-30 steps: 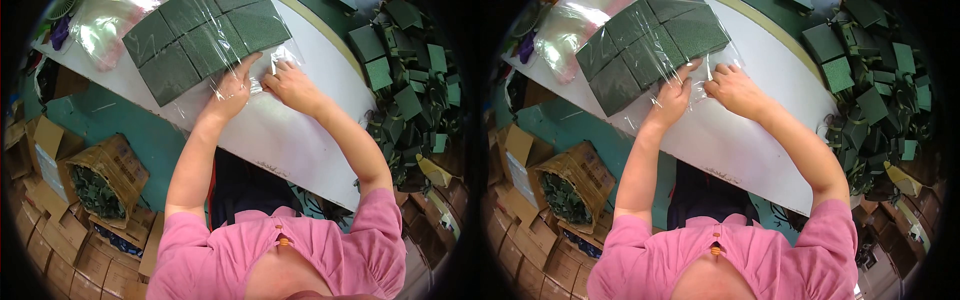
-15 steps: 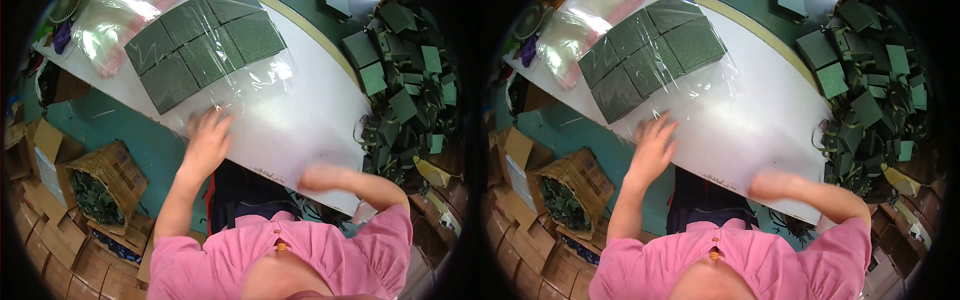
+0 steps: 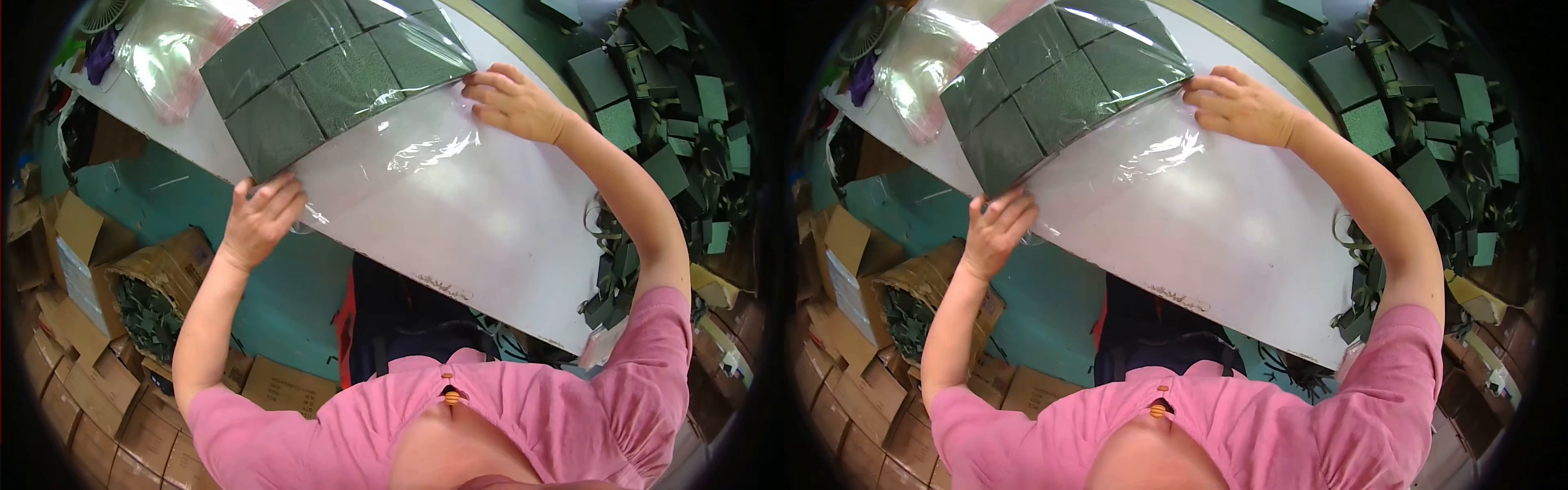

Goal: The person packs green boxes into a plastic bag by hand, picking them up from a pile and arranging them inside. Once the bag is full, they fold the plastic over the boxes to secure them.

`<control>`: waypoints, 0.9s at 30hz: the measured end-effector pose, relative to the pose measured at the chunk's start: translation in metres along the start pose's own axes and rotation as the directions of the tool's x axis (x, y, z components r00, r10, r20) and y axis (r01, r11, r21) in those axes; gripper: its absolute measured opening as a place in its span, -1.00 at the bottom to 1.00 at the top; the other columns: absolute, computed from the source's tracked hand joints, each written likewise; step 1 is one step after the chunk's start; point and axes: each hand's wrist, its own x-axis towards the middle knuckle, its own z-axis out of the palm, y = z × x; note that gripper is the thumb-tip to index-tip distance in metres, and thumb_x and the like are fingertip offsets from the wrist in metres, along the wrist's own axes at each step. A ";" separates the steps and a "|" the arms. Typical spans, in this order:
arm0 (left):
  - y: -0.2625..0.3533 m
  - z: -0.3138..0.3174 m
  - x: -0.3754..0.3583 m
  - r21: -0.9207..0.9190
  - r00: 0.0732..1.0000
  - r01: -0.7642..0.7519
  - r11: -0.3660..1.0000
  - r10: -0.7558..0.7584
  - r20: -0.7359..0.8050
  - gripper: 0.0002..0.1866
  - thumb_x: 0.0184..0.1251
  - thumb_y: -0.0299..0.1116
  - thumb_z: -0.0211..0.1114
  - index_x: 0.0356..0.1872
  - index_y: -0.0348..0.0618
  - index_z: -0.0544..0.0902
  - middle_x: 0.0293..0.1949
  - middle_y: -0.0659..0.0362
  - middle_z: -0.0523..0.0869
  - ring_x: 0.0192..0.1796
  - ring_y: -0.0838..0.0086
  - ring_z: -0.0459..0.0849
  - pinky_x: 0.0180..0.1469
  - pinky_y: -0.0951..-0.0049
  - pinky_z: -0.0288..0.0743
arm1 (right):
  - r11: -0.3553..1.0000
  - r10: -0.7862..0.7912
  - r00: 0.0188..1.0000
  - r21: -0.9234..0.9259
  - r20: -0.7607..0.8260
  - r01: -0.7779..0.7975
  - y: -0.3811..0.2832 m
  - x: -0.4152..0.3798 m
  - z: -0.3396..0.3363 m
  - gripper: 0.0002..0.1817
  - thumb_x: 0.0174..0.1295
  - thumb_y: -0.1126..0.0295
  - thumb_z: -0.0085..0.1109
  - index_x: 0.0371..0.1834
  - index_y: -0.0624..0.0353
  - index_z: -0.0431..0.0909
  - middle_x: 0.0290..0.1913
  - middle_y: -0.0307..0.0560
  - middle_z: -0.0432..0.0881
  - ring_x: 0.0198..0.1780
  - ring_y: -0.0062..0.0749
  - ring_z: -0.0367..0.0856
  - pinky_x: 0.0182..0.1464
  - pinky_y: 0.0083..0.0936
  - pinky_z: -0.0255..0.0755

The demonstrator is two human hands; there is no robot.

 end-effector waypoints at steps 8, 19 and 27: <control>0.012 0.027 -0.015 -0.375 0.852 0.253 0.892 -0.389 -0.349 -0.69 0.26 -0.43 0.53 -0.20 -0.03 0.49 -0.28 0.23 0.60 -0.25 0.30 0.61 -0.06 0.24 0.43 | 0.835 0.346 0.919 0.508 -0.188 -0.210 0.003 -0.007 0.019 -0.73 0.21 0.55 0.41 -0.29 0.18 0.41 -0.06 -0.04 0.64 0.05 -0.09 0.67 0.00 -0.31 0.63; 0.026 0.034 0.019 -0.594 0.514 0.383 0.707 -0.698 -0.499 -0.85 0.68 -0.34 0.15 -0.12 -0.17 0.44 0.15 0.04 0.70 0.02 0.38 0.61 0.05 0.41 0.48 | 0.604 0.782 0.356 0.764 -0.512 -0.228 -0.008 0.042 0.052 -0.87 0.49 0.49 0.17 -0.24 0.25 0.45 -0.16 -0.03 0.68 -0.28 -0.51 0.63 -0.25 -0.53 0.54; 0.027 0.052 0.020 -0.959 0.068 0.275 -0.072 -0.993 0.094 -0.73 0.73 -0.35 0.02 0.02 -0.35 0.61 -0.03 0.24 0.58 -0.06 0.62 0.52 0.04 0.56 0.40 | -0.158 0.901 0.260 0.821 0.347 -0.549 -0.004 0.047 0.032 -0.61 0.62 0.11 0.02 -0.28 0.20 0.50 -0.53 -0.30 0.45 -0.45 -0.61 0.39 -0.38 -0.54 0.31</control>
